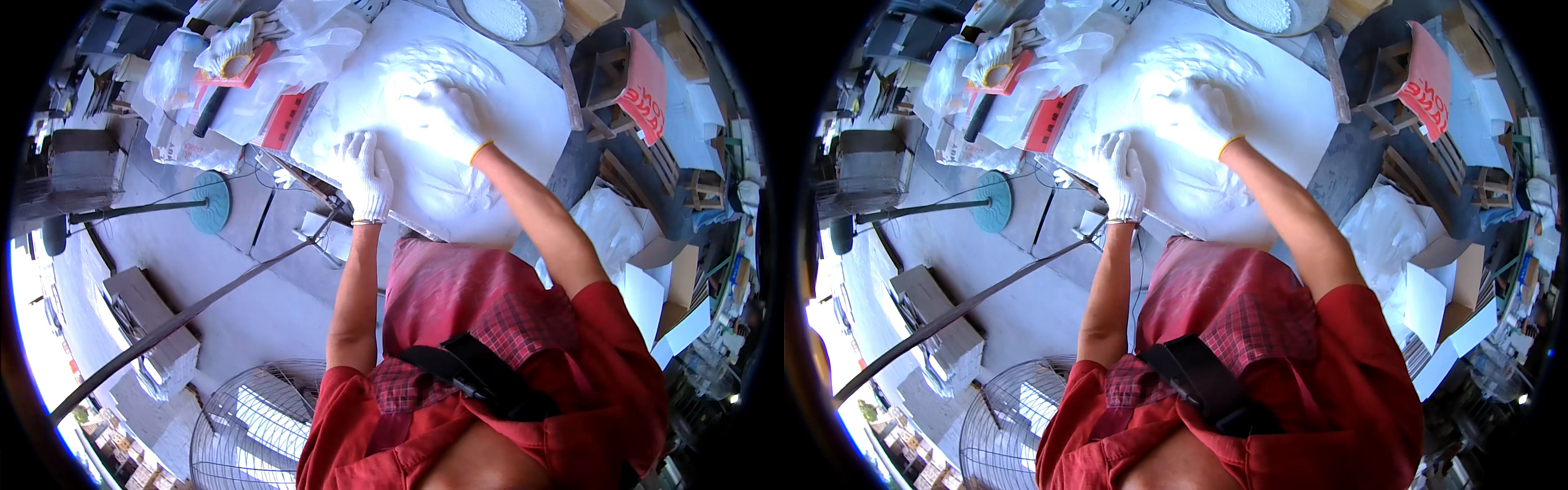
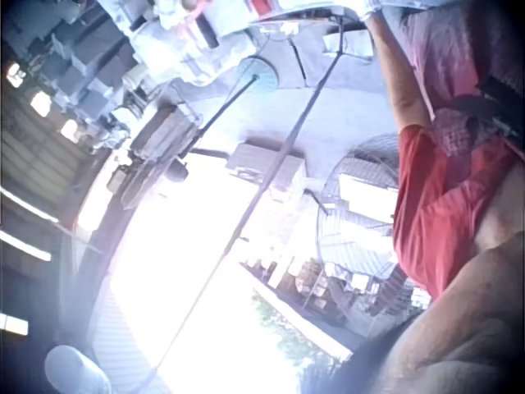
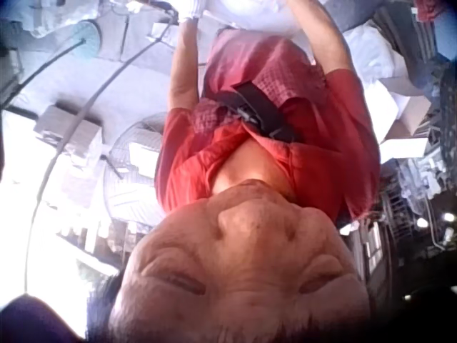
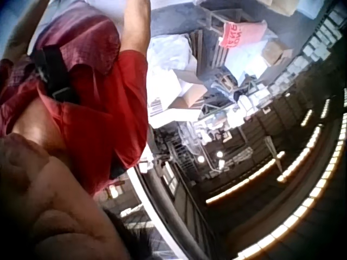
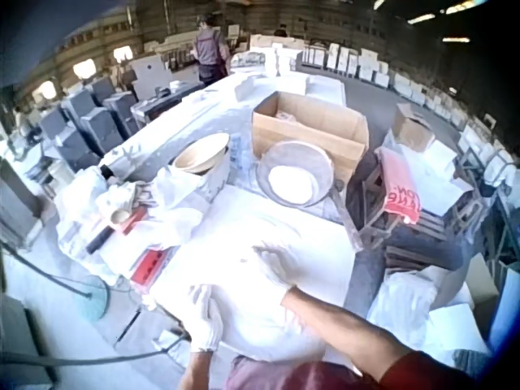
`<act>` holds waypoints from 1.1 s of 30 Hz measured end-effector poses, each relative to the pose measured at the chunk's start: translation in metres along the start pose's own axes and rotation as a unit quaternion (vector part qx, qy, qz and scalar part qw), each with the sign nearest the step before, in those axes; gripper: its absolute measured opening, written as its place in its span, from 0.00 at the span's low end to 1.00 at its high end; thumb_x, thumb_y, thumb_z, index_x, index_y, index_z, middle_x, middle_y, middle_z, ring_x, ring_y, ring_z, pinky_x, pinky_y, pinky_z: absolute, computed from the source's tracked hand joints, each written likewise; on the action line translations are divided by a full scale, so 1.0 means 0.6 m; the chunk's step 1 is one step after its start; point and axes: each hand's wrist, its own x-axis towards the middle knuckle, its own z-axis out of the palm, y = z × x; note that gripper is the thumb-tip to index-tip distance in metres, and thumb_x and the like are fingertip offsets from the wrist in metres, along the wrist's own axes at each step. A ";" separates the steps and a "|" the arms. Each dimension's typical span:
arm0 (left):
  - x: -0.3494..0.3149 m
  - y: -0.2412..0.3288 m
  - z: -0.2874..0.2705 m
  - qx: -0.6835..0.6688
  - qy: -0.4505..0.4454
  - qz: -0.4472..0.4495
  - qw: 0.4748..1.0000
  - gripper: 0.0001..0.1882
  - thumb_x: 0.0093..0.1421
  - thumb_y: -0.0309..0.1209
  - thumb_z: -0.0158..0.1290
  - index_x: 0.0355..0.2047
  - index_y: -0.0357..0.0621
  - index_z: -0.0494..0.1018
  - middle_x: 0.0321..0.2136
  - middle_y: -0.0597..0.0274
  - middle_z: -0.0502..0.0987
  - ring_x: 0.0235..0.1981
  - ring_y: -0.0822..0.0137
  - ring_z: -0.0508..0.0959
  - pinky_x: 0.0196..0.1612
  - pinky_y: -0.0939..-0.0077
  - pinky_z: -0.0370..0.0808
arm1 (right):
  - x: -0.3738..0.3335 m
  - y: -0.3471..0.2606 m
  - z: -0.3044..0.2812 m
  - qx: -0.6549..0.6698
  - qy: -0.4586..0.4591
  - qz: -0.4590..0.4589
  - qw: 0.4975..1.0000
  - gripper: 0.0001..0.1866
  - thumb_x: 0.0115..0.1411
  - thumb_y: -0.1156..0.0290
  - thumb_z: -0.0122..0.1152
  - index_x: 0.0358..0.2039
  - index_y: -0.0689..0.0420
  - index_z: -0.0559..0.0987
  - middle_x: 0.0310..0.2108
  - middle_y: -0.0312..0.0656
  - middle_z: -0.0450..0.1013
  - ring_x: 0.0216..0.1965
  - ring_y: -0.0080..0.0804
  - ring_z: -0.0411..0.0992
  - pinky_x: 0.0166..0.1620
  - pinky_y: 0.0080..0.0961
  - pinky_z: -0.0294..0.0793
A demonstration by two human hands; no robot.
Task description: The person sifts a white granular substance from a metal sieve into a bowl using both hands. They repeatedly shake the sieve to pass the powder through the mesh, then pour the collected powder from the bowl back into the sieve to continue the process.
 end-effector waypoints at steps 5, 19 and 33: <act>-0.050 0.070 0.004 0.017 -0.061 0.011 0.998 0.23 0.69 0.36 0.58 0.61 0.38 0.76 0.62 0.40 0.75 0.68 0.36 0.69 0.72 0.36 0.59 | -0.084 0.001 -0.079 0.478 0.059 0.264 0.835 0.14 0.68 0.70 0.67 0.53 0.55 0.83 0.42 0.38 0.78 0.38 0.29 0.77 0.42 0.27 0.78; -0.052 0.202 0.068 -0.084 -0.206 0.189 0.956 0.35 0.62 0.49 0.63 0.63 0.38 0.73 0.63 0.38 0.71 0.66 0.33 0.67 0.70 0.31 0.59 | -0.212 0.130 -0.111 0.788 0.045 0.242 -0.564 0.04 0.65 0.75 0.61 0.36 0.52 0.74 0.33 0.33 0.63 0.34 0.23 0.62 0.39 0.26 0.66; 0.064 0.133 0.072 0.174 -0.271 0.201 0.925 0.44 0.64 0.62 0.58 0.71 0.44 0.68 0.70 0.44 0.67 0.73 0.41 0.62 0.75 0.35 0.52 | -0.312 0.155 -0.043 0.861 0.190 0.168 0.441 0.40 0.72 0.51 0.63 0.78 0.47 0.60 0.73 0.52 0.65 0.66 0.58 0.70 0.65 0.52 0.76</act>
